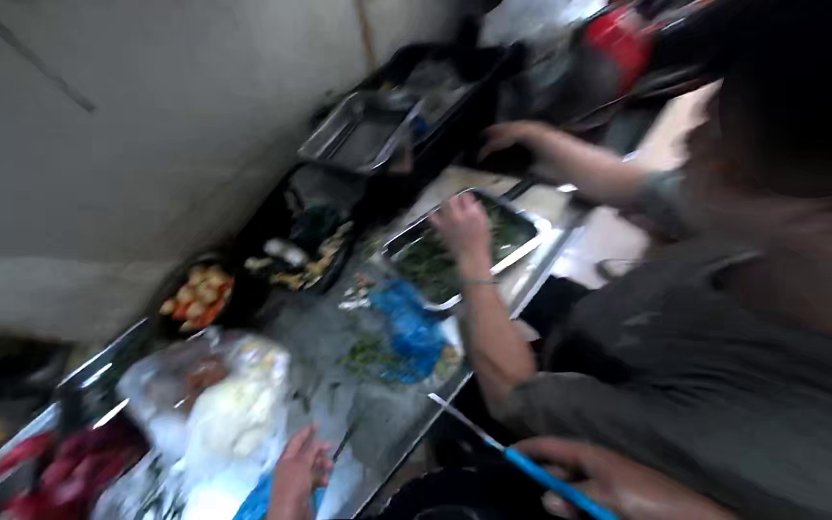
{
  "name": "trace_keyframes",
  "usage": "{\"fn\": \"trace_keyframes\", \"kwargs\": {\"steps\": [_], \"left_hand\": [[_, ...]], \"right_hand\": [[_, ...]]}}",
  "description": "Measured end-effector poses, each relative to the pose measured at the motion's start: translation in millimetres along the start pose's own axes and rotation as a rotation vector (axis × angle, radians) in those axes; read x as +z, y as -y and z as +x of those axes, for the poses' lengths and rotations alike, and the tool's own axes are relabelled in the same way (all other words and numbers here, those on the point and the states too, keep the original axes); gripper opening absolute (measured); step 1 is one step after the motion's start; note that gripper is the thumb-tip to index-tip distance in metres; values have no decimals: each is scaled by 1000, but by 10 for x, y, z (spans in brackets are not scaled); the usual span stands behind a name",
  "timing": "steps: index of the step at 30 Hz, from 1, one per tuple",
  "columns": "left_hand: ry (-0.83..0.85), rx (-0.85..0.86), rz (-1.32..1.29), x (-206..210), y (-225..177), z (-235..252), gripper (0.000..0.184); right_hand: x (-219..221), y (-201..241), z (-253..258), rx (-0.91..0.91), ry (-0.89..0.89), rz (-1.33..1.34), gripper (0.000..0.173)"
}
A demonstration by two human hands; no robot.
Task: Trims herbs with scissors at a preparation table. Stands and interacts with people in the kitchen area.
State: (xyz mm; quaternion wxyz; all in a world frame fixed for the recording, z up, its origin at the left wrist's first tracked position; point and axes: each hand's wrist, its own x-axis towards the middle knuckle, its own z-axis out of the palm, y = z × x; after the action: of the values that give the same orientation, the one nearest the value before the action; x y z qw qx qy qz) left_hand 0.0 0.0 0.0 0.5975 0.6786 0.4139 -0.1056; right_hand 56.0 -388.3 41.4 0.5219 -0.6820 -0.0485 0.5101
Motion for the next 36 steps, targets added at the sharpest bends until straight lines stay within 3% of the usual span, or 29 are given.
{"fn": "trace_keyframes", "kwargs": {"steps": [5,12,17,24,29,32,36], "left_hand": [[-114,72,-59,-308,109,-246,32],[-96,191,-103,-754,308,-570,30],[-191,245,-46,-1363,477,-721,32],[-271,192,-151,-2226,825,-814,29],[-500,133,150,-2925,1160,-571,34],[-551,141,373,-3279,1374,-332,40],[-540,318,702,-3320,1220,-184,61]], "right_hand": [[79,-40,282,-54,103,2,49],[455,152,572,-17,158,-114,45],[969,154,687,1,184,-191,44],[1613,262,809,-61,219,-405,45],[1825,279,834,-70,221,-396,47],[1890,310,796,-65,197,-389,46],[1829,254,749,5,156,-345,43]]}}
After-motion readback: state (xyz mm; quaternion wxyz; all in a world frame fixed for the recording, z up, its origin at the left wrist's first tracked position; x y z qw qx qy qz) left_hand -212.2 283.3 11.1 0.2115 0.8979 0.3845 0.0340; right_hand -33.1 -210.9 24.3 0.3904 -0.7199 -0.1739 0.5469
